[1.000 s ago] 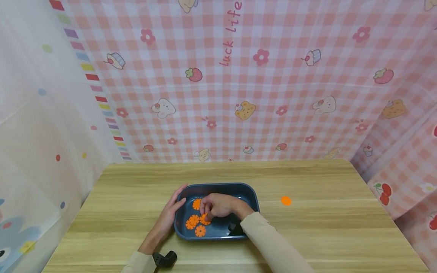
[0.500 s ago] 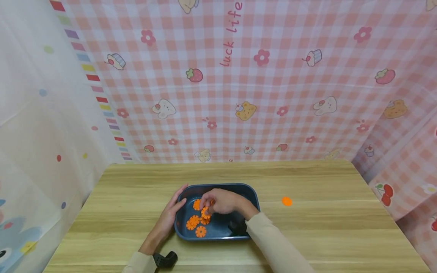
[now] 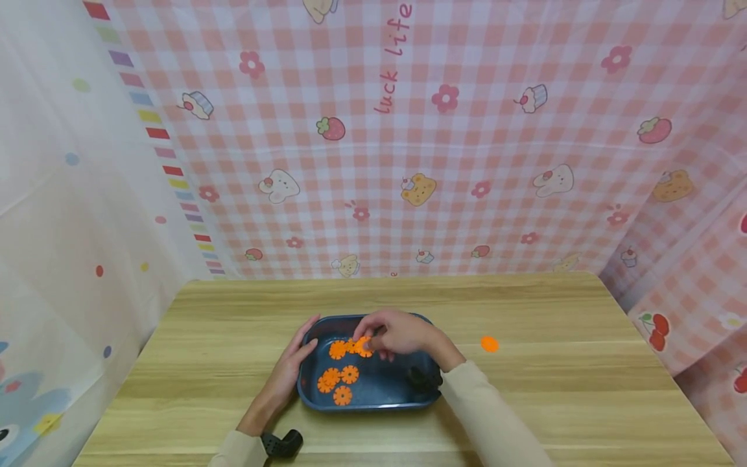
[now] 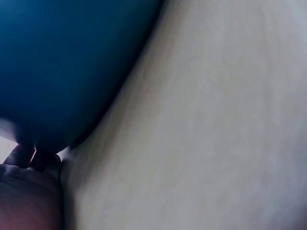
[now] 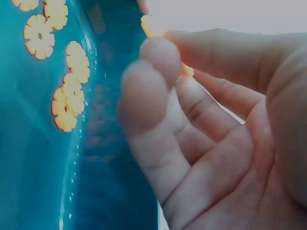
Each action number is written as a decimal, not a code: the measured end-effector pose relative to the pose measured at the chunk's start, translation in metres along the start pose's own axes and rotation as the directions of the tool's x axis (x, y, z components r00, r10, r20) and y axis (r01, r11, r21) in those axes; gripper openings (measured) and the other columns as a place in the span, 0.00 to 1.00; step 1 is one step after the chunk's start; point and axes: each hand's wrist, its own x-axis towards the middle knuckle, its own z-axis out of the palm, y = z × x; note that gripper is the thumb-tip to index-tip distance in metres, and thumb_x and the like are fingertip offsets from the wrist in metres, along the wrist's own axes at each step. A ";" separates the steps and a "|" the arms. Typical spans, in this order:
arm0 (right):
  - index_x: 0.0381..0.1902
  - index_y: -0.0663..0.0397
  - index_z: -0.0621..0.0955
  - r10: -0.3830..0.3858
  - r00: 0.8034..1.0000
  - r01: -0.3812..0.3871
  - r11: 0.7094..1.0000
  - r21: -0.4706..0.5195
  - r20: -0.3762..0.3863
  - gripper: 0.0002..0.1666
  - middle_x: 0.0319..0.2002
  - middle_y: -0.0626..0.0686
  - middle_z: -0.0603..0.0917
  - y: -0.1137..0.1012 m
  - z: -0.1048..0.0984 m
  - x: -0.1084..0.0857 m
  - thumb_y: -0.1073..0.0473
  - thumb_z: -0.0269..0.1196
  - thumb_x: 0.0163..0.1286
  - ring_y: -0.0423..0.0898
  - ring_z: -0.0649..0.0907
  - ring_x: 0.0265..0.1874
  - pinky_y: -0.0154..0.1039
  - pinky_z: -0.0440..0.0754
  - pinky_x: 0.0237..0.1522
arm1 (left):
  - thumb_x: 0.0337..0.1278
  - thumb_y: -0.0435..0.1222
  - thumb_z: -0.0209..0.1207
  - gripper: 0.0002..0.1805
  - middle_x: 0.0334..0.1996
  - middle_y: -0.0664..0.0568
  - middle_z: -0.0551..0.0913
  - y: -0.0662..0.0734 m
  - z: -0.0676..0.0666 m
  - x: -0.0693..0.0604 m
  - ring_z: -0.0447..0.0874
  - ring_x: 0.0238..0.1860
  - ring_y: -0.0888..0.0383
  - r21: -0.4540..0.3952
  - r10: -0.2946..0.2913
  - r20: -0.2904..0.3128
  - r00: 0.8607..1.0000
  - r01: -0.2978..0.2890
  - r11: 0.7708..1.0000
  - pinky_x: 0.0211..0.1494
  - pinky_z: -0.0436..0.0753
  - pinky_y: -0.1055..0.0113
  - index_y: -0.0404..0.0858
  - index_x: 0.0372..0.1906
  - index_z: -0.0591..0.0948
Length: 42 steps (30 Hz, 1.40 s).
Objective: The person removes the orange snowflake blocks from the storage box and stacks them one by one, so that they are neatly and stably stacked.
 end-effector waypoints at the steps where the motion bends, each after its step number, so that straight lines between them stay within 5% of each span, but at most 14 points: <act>1: 0.50 0.59 0.83 -0.009 1.000 0.009 1.000 0.010 -0.009 0.13 0.33 0.58 0.83 0.000 -0.001 -0.001 0.68 0.58 0.70 0.46 0.79 0.19 0.51 0.84 0.28 | 0.77 0.44 0.43 0.29 0.79 0.55 0.48 0.000 0.000 0.000 0.44 0.78 0.52 -0.001 0.001 0.000 1.000 -0.001 1.000 0.77 0.48 0.49 0.52 0.78 0.56; 17: 0.56 0.58 0.82 0.005 0.984 0.042 0.965 0.257 -0.179 0.18 0.40 0.64 0.82 0.015 -0.023 -0.039 0.69 0.54 0.72 0.53 0.86 0.30 0.62 0.82 0.44 | 0.78 0.43 0.43 0.29 0.79 0.53 0.48 -0.001 0.000 0.001 0.45 0.78 0.49 -0.016 0.006 0.005 1.000 -0.006 1.000 0.77 0.48 0.48 0.51 0.79 0.55; 22: 0.60 0.60 0.79 0.019 0.981 0.035 0.962 0.270 -0.195 0.21 0.48 0.64 0.81 0.026 -0.032 -0.053 0.71 0.56 0.70 0.56 0.88 0.36 0.60 0.82 0.48 | 0.78 0.42 0.42 0.29 0.79 0.53 0.48 -0.001 0.000 0.001 0.45 0.78 0.50 -0.018 0.012 0.004 1.000 -0.011 1.000 0.77 0.48 0.48 0.51 0.79 0.55; 34: 0.64 0.67 0.73 0.037 0.972 0.031 0.958 0.284 -0.233 0.27 0.45 0.63 0.87 0.054 -0.048 -0.093 0.65 0.63 0.69 0.61 0.86 0.46 0.41 0.83 0.52 | 0.78 0.42 0.43 0.28 0.79 0.55 0.49 -0.002 0.000 0.000 0.44 0.78 0.51 -0.001 0.015 -0.008 1.000 -0.015 1.000 0.77 0.47 0.49 0.53 0.78 0.56; 42: 0.62 0.67 0.76 0.081 0.939 -0.001 0.972 0.235 -0.333 0.25 0.41 0.66 0.85 0.068 -0.060 -0.118 0.66 0.64 0.67 0.56 0.87 0.38 0.43 0.86 0.41 | 0.77 0.44 0.44 0.29 0.79 0.55 0.49 -0.001 0.000 0.000 0.45 0.78 0.52 -0.009 0.012 -0.009 1.000 -0.012 1.000 0.77 0.48 0.49 0.52 0.78 0.56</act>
